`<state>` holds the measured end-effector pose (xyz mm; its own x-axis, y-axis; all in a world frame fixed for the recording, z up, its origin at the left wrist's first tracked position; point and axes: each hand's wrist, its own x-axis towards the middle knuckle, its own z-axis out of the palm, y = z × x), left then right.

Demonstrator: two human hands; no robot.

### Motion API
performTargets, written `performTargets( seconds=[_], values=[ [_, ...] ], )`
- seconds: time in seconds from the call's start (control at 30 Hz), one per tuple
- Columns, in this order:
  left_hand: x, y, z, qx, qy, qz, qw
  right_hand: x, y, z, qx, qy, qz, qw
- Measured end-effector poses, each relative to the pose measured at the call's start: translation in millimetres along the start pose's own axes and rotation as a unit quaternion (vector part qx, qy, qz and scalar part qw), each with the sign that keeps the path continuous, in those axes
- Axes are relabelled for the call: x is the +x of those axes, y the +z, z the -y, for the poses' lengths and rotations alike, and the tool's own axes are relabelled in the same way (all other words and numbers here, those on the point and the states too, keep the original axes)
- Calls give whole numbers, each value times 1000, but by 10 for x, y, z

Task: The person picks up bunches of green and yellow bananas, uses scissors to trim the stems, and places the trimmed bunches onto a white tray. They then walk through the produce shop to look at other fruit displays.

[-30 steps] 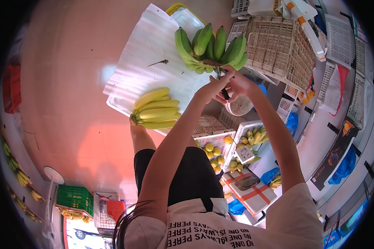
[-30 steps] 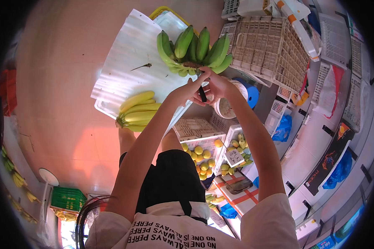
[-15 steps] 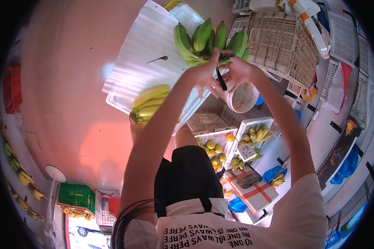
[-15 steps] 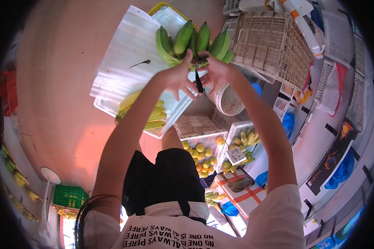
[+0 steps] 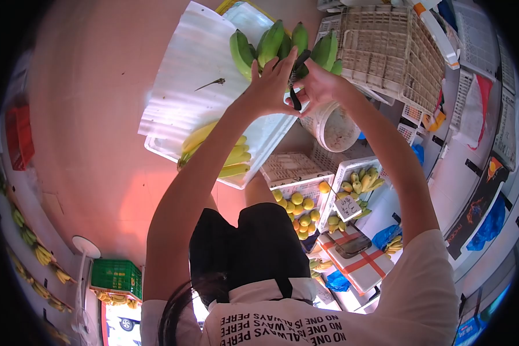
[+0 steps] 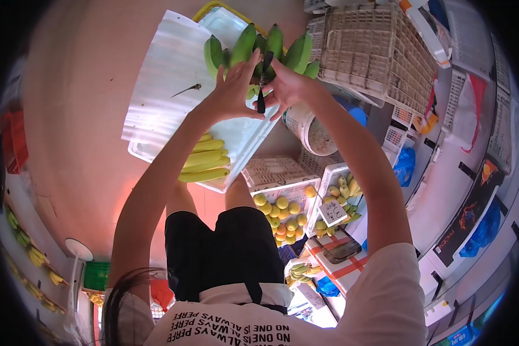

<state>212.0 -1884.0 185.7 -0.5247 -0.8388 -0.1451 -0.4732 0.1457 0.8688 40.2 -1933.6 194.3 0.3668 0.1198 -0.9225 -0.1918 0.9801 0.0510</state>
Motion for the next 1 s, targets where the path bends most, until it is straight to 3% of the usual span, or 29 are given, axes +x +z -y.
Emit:
performTargets(
  seconds=[0.1, 0.2, 0.27, 0.43, 0.53, 0.6, 0.63, 0.7, 0.83, 0.9, 1.0],
  values=[
    [111, -32, 16, -16, 1, 35, 999, -17, 81, 9, 14, -7, -21, 1000],
    [94, -85, 53, -20, 2, 28, 999, 10, 125, 15, 12, 0, -36, 999],
    [121, -109, 115, -2, 63, -7, 998, 73, 146, 1, 21, 1, -51, 998],
    [185, -39, 205, -34, 62, -1, 998, -16, 263, -27, 37, -7, -82, 996],
    [168, -28, 194, -103, 61, -21, 993, -95, 206, -15, -8, 7, -13, 1000],
    [165, -54, 216, -59, 73, -18, 995, -113, 153, 22, 33, 125, 84, 988],
    [159, -43, 230, -61, 73, -15, 995, -123, 134, 6, 36, 126, 85, 988],
    [171, -27, 245, -37, 118, -80, 989, -196, 169, 18, 31, 102, 118, 987],
    [151, -38, 177, -46, 100, -65, 992, -278, 324, -37, 78, 86, 80, 990],
    [122, -78, 131, -35, 67, -49, 996, -276, 370, -74, 99, 9, 91, 991],
    [62, -111, 70, -26, 65, -49, 996, -196, 359, -158, 121, -14, 90, 988]
  ],
)
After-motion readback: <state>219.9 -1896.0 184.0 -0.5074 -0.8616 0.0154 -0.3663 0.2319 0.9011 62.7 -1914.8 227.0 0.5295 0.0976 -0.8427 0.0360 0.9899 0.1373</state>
